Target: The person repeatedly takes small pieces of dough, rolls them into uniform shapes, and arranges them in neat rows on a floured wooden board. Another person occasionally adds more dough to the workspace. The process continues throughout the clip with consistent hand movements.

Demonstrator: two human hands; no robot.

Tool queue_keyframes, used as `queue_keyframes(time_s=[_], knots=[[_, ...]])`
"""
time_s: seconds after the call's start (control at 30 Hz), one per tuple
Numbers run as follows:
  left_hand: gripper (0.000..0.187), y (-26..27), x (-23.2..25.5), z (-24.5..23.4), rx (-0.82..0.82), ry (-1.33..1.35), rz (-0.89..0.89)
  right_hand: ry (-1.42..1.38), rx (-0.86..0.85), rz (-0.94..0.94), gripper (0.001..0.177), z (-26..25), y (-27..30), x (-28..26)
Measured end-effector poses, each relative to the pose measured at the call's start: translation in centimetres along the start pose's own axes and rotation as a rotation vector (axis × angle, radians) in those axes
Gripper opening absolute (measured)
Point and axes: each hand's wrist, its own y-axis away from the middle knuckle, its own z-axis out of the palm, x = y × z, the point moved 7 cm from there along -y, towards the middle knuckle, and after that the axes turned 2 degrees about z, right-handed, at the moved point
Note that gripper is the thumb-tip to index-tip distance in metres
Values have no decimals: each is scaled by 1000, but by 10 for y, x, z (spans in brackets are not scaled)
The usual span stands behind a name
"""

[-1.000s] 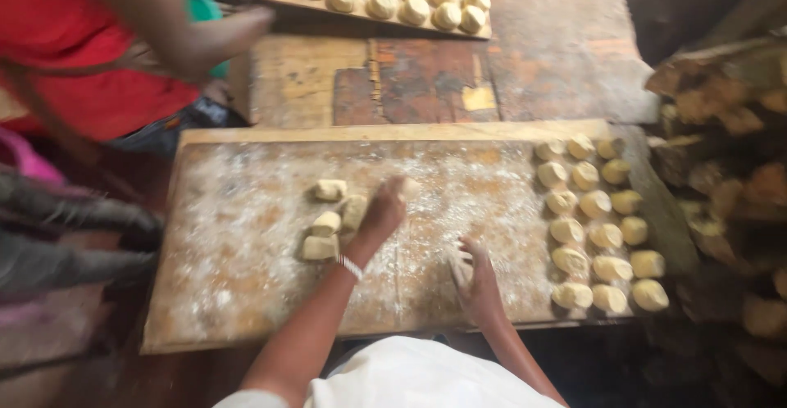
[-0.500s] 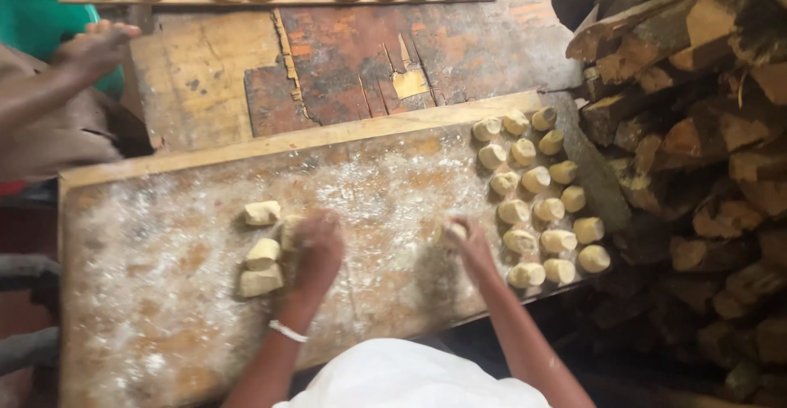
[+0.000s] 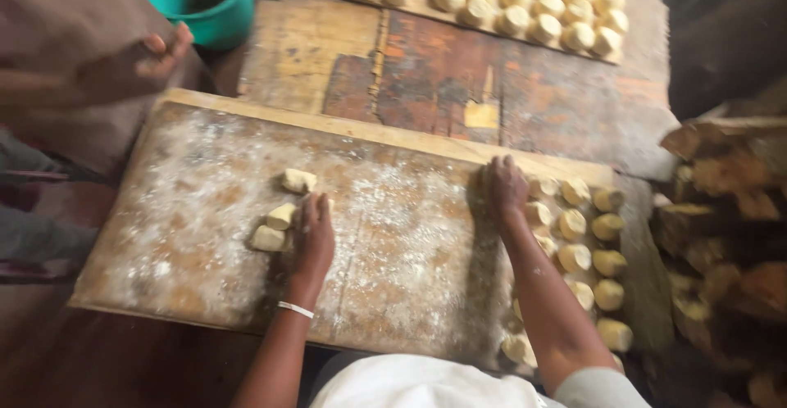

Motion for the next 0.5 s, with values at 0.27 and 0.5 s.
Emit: queue_keyframes(time_s=[0.27, 0.5], knots=[[44, 15, 27, -18, 117, 473, 27, 108, 173, -21, 68, -49, 15, -13], [45, 37, 105, 3, -353, 1025, -245, -1097, -574, 328, 47, -13, 160, -81]])
